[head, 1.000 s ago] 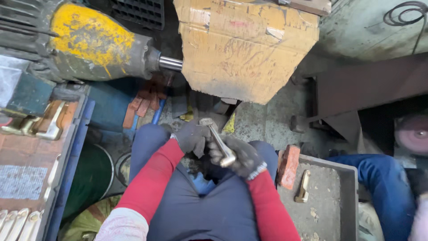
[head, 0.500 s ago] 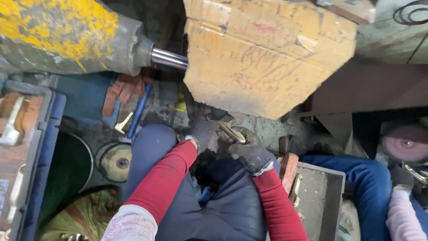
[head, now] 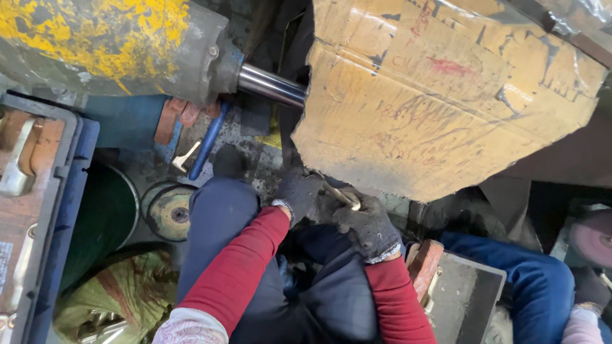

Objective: The person sits on the floor and repeatedly rubs brass-colored door handles against a rotating grinding wheel to smooth or polish their surfaces. The person handles the items one at a time, rotating them to treat different sides.

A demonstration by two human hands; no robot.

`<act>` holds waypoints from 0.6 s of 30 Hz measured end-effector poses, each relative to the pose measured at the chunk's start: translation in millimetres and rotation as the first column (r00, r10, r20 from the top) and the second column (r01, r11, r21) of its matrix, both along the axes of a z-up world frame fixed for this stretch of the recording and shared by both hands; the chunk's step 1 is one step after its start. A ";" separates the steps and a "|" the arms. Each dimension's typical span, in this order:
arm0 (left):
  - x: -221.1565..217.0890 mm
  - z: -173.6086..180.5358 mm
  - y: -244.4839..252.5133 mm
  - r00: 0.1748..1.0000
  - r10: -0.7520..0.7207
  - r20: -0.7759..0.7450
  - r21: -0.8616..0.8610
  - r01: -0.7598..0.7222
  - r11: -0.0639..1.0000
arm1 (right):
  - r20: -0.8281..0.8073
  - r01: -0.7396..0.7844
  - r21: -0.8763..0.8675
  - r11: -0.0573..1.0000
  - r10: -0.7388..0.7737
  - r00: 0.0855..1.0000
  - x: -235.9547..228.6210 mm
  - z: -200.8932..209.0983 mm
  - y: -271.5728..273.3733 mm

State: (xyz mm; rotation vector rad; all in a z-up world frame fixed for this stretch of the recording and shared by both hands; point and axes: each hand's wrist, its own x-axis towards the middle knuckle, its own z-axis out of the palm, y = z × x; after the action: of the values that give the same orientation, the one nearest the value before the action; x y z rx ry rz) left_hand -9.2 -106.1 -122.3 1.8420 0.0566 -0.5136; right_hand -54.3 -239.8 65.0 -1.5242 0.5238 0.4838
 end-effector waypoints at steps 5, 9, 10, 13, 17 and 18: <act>7.4 -16.6 1.9 0.932 0.120 -0.342 -0.305 -0.231 0.924 | -0.132 0.043 -0.054 0.998 -0.050 0.990 4.5 -11.3 1.6; 11.6 -7.6 10.4 0.994 -0.011 -0.104 0.044 0.015 0.999 | -0.273 0.088 -0.181 0.980 -0.136 0.952 -0.5 -38.9 -4.8; 19.3 -4.0 17.3 0.969 -0.196 0.147 0.112 0.181 0.977 | -0.241 0.170 0.053 0.984 -0.152 0.958 1.8 -48.4 -5.1; 22.2 15.7 29.2 0.999 -0.047 0.007 -0.015 0.047 0.999 | -0.055 0.184 0.503 0.845 -0.181 0.982 5.1 -65.9 -4.2; 18.8 48.4 44.5 0.959 0.079 -0.271 -0.407 -0.189 0.894 | 0.016 0.145 0.251 0.957 -0.154 0.988 -4.7 -62.0 -6.7; 13.0 59.0 55.4 0.951 0.071 -0.301 -0.493 -0.219 0.842 | -0.095 0.177 0.153 0.972 -0.164 0.982 -10.7 -58.4 -3.3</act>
State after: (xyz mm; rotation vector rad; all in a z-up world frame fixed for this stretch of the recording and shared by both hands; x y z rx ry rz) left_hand 3.8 -50.6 -63.3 1.2121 0.2220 -0.6027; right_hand -65.1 -243.0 6.7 -1.2965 0.6586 0.4453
